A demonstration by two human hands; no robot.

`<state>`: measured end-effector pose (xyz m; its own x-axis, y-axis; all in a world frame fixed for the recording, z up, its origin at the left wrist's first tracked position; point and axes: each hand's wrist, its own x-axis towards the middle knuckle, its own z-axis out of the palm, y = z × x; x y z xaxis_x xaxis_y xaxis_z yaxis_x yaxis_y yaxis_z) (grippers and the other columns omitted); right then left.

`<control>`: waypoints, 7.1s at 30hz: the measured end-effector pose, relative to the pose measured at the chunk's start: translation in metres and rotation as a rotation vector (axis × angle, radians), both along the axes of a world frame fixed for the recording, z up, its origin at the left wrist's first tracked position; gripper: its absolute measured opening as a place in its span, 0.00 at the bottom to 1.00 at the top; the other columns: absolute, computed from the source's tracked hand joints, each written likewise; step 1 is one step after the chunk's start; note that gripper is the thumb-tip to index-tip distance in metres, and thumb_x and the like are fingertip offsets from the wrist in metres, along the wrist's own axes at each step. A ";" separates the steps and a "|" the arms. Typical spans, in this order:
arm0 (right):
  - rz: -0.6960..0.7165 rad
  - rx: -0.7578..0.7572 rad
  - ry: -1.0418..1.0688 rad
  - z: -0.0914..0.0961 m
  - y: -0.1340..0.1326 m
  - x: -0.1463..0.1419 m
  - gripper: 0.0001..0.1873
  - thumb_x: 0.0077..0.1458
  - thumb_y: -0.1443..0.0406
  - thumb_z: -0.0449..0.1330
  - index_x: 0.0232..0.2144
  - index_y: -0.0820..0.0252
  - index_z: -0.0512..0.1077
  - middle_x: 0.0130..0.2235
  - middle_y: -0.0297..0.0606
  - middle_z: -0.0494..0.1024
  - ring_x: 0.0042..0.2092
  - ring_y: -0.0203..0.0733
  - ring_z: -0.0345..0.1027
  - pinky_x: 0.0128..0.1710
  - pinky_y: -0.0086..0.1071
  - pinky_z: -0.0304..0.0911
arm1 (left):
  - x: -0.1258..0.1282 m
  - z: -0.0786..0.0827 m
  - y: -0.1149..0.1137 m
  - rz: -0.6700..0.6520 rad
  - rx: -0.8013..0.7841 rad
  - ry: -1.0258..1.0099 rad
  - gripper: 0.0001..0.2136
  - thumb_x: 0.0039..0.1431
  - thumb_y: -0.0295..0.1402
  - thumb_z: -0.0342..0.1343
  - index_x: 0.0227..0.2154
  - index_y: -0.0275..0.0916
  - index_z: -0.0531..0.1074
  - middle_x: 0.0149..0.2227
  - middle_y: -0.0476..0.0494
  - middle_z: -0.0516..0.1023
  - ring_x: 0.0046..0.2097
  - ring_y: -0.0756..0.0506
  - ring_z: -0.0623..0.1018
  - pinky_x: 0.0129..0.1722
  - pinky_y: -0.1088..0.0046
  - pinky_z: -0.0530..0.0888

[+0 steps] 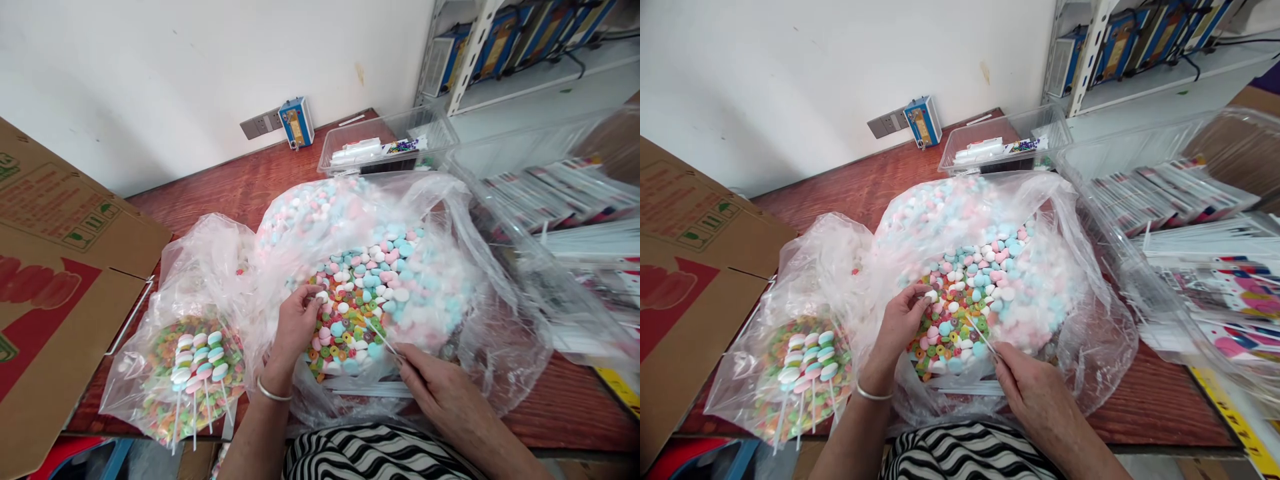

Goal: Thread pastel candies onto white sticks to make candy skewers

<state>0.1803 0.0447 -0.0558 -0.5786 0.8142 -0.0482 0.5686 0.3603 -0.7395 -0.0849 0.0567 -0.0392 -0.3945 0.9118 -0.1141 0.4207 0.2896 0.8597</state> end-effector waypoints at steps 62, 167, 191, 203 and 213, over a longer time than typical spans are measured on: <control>-0.053 -0.505 0.261 0.031 0.016 -0.055 0.14 0.63 0.62 0.46 0.27 0.56 0.66 0.18 0.27 0.66 0.20 0.37 0.59 0.21 0.28 0.52 | 0.051 -0.009 -0.012 0.086 0.167 -0.461 0.10 0.51 0.29 0.63 0.37 0.37 0.73 0.38 0.43 0.81 0.40 0.47 0.80 0.42 0.72 0.76; -0.004 -0.307 0.101 0.013 0.007 -0.022 0.16 0.65 0.61 0.47 0.24 0.57 0.61 0.25 0.30 0.68 0.29 0.37 0.61 0.28 0.29 0.51 | 0.047 -0.003 -0.019 -0.113 -0.023 -0.338 0.06 0.55 0.35 0.59 0.31 0.38 0.72 0.30 0.47 0.77 0.31 0.50 0.75 0.31 0.76 0.71; 0.046 -0.125 0.030 0.011 0.000 -0.023 0.14 0.65 0.64 0.42 0.31 0.56 0.65 0.28 0.37 0.74 0.29 0.42 0.67 0.30 0.32 0.57 | 0.056 -0.002 -0.026 -0.284 0.376 0.021 0.07 0.58 0.24 0.57 0.37 0.40 0.75 0.35 0.48 0.79 0.38 0.50 0.77 0.40 0.74 0.73; -0.137 -0.391 0.324 0.012 0.011 -0.024 0.17 0.66 0.54 0.45 0.30 0.57 0.63 0.21 0.26 0.58 0.23 0.34 0.51 0.22 0.27 0.49 | 0.025 -0.001 -0.038 -0.314 0.359 0.361 0.14 0.63 0.24 0.49 0.48 0.42 0.72 0.44 0.42 0.79 0.46 0.45 0.77 0.48 0.64 0.74; -0.141 -0.417 0.265 0.018 0.012 -0.025 0.18 0.63 0.54 0.46 0.28 0.57 0.65 0.20 0.26 0.57 0.22 0.35 0.52 0.21 0.28 0.48 | 0.019 -0.006 -0.042 -0.456 0.140 0.617 0.12 0.56 0.25 0.58 0.43 0.42 0.73 0.44 0.41 0.77 0.49 0.39 0.72 0.50 0.55 0.69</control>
<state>0.1551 0.0570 -0.0382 -0.5009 0.8279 -0.2521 0.3639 -0.0629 -0.9293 -0.0660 0.0146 -0.0448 0.0679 0.9889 0.1319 0.8864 -0.1205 0.4471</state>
